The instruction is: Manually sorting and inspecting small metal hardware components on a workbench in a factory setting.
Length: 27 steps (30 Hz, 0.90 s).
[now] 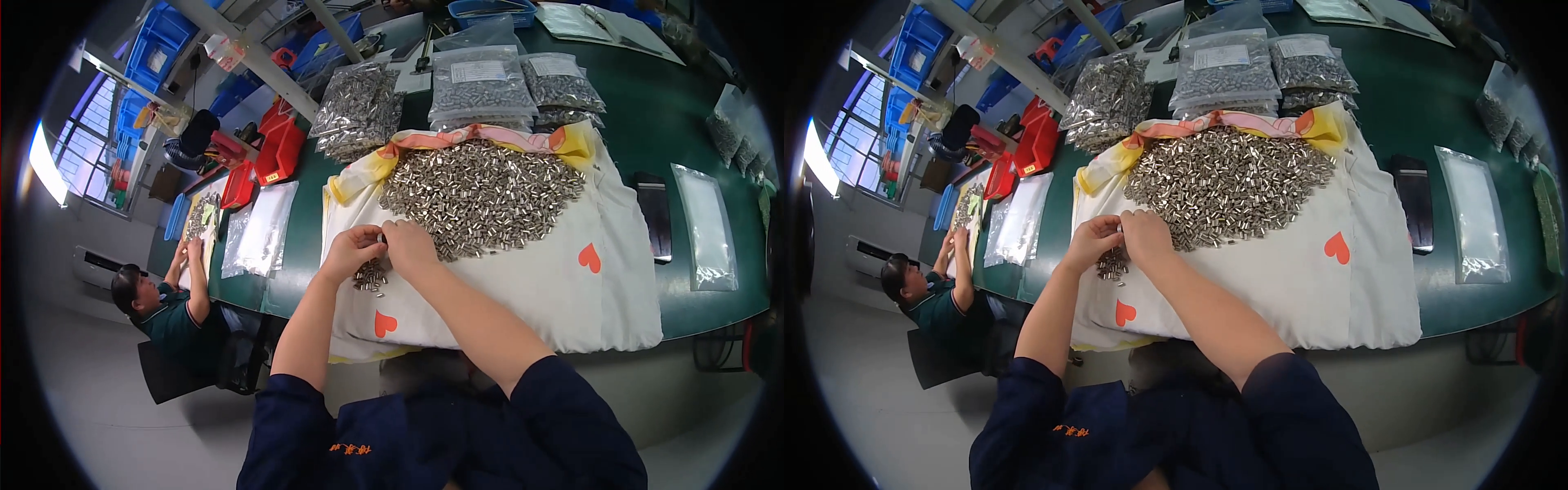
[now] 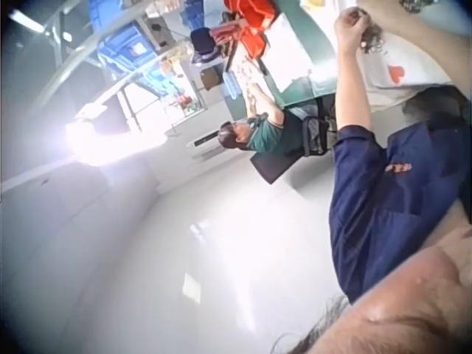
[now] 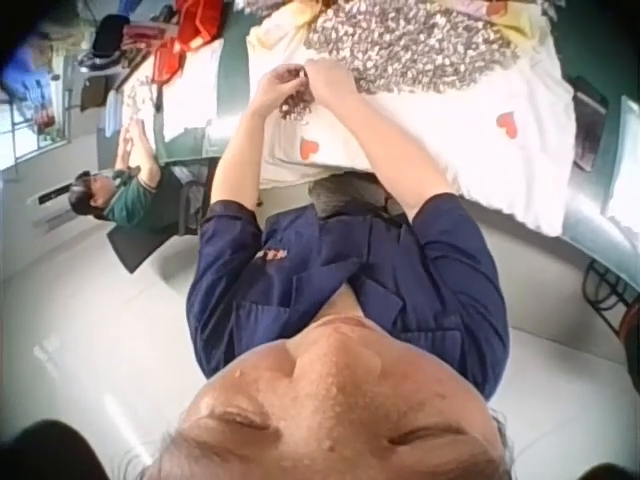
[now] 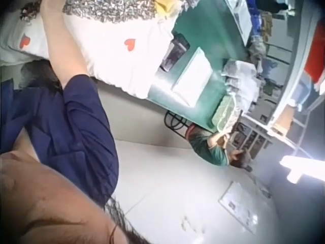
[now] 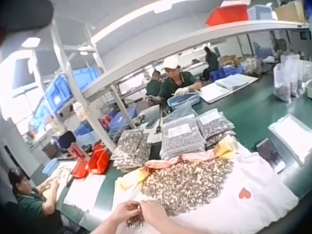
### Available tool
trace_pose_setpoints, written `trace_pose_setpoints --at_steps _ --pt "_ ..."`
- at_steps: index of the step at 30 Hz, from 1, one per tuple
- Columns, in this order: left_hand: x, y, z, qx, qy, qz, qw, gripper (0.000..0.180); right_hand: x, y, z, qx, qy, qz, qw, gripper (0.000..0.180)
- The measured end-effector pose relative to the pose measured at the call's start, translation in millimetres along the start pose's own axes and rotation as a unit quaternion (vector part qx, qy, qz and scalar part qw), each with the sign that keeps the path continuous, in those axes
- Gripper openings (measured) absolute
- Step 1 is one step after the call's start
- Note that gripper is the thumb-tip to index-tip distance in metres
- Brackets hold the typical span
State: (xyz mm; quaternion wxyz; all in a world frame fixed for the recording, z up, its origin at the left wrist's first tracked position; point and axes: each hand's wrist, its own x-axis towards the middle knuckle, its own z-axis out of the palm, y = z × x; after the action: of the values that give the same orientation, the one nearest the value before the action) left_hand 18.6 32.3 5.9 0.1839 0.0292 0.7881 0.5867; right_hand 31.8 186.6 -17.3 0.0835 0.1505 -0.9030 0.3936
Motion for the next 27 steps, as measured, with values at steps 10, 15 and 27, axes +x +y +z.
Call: trace_pose_setpoints --at_steps 10,15,27 --pt "4.5 9.4 5.2 -0.008 0.033 -0.037 0.999 0.031 3.7 5.4 -5.0 0.032 0.0 0.004 0.999 0.011" --pt "4.3 6.7 -5.7 -0.048 0.022 -0.036 0.998 0.03 3.4 4.4 -4.7 0.006 0.01 -0.021 1.0 0.009" --pt "-15.3 2.3 -15.8 -0.027 -0.129 -0.011 0.991 0.032 2.8 9.8 2.3 -0.003 0.013 0.003 1.0 0.009"
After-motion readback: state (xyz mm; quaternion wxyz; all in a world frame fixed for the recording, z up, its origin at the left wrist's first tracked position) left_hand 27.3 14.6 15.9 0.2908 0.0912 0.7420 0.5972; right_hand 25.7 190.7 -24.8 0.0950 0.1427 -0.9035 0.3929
